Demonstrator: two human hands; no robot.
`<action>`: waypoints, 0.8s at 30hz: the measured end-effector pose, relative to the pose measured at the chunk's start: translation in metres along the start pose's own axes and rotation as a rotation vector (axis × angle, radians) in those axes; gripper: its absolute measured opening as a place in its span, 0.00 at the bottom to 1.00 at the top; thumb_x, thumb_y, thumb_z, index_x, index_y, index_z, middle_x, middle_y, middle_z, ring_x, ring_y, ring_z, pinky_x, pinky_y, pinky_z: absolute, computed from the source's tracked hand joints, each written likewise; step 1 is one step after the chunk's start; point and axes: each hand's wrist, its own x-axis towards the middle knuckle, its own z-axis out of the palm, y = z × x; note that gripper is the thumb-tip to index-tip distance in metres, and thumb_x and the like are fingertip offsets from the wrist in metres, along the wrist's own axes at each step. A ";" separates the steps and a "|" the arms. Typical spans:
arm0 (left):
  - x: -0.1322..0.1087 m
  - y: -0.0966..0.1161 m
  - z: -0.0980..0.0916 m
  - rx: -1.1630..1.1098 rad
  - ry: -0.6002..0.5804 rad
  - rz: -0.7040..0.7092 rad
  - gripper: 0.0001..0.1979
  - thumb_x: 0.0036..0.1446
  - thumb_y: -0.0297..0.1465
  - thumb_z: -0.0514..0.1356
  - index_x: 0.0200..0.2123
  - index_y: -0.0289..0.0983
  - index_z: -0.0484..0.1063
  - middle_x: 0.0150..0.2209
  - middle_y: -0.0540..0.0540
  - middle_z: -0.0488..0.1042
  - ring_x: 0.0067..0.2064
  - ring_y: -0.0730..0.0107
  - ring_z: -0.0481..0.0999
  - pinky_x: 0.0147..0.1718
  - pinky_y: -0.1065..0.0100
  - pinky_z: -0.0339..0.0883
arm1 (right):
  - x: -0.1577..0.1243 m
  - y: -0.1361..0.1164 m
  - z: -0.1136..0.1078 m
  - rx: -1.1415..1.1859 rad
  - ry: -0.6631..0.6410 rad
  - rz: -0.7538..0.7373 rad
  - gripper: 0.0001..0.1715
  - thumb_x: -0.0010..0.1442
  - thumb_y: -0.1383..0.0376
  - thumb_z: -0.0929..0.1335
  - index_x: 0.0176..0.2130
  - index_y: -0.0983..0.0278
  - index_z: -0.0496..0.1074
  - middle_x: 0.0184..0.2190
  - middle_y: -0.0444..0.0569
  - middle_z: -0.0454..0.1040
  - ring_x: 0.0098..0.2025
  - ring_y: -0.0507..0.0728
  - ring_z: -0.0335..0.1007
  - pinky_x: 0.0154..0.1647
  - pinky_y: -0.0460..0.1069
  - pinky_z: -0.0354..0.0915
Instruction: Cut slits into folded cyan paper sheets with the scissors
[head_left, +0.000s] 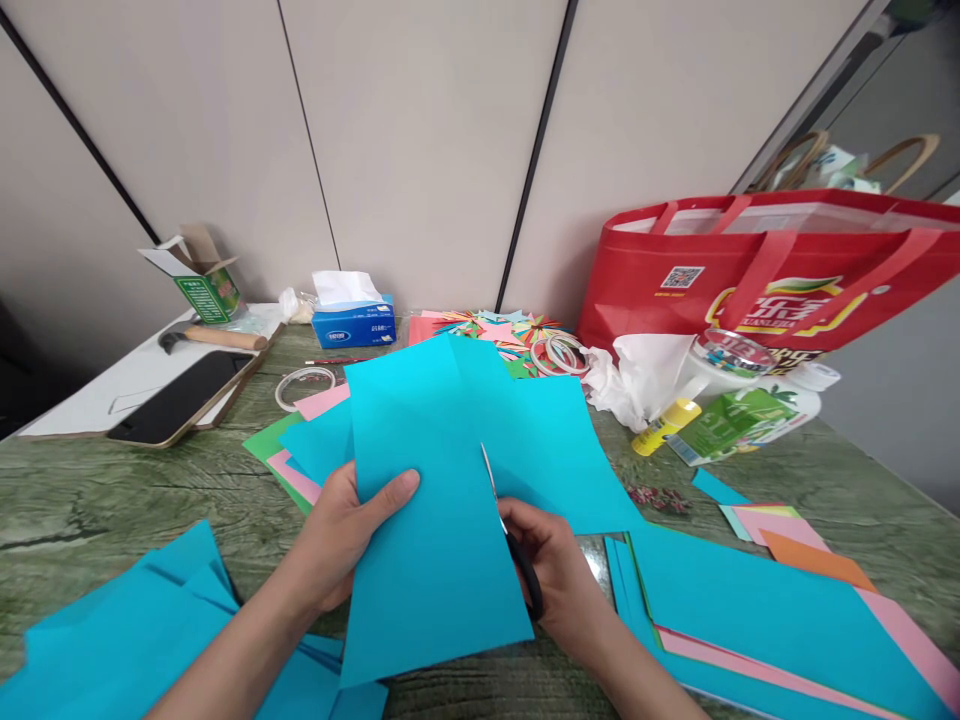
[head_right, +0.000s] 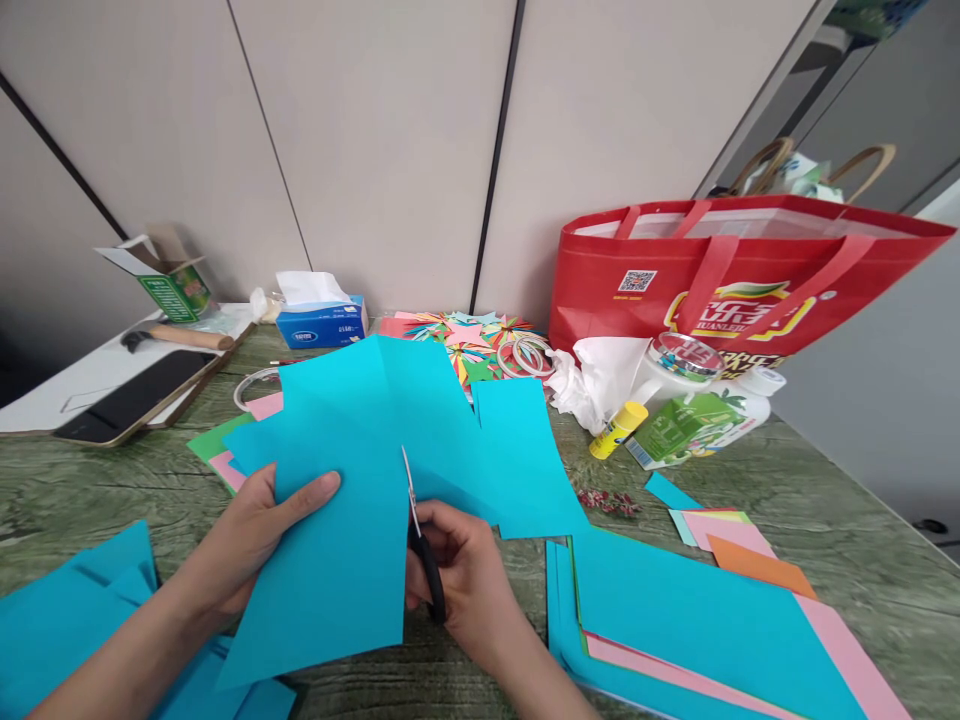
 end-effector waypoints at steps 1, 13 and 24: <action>0.000 0.000 0.001 -0.009 -0.001 -0.002 0.23 0.45 0.37 0.61 0.46 0.38 0.65 0.44 0.41 0.74 0.45 0.49 0.72 0.38 0.53 0.71 | 0.000 0.000 0.000 -0.003 -0.003 0.000 0.21 0.41 0.52 0.72 0.34 0.60 0.74 0.18 0.44 0.73 0.22 0.57 0.69 0.23 0.49 0.66; 0.000 0.004 -0.010 -0.133 -0.008 0.026 0.23 0.45 0.35 0.62 0.47 0.45 0.66 0.46 0.49 0.73 0.46 0.50 0.71 0.36 0.58 0.75 | 0.001 0.005 0.004 0.012 0.072 -0.049 0.14 0.41 0.59 0.73 0.30 0.61 0.74 0.25 0.46 0.76 0.29 0.57 0.71 0.29 0.49 0.67; 0.003 0.009 -0.008 -0.011 0.007 -0.037 0.25 0.44 0.36 0.62 0.48 0.39 0.66 0.41 0.43 0.76 0.41 0.49 0.74 0.35 0.54 0.73 | -0.003 0.005 0.006 0.028 -0.048 -0.015 0.19 0.45 0.63 0.72 0.39 0.61 0.70 0.30 0.48 0.76 0.31 0.57 0.71 0.31 0.49 0.67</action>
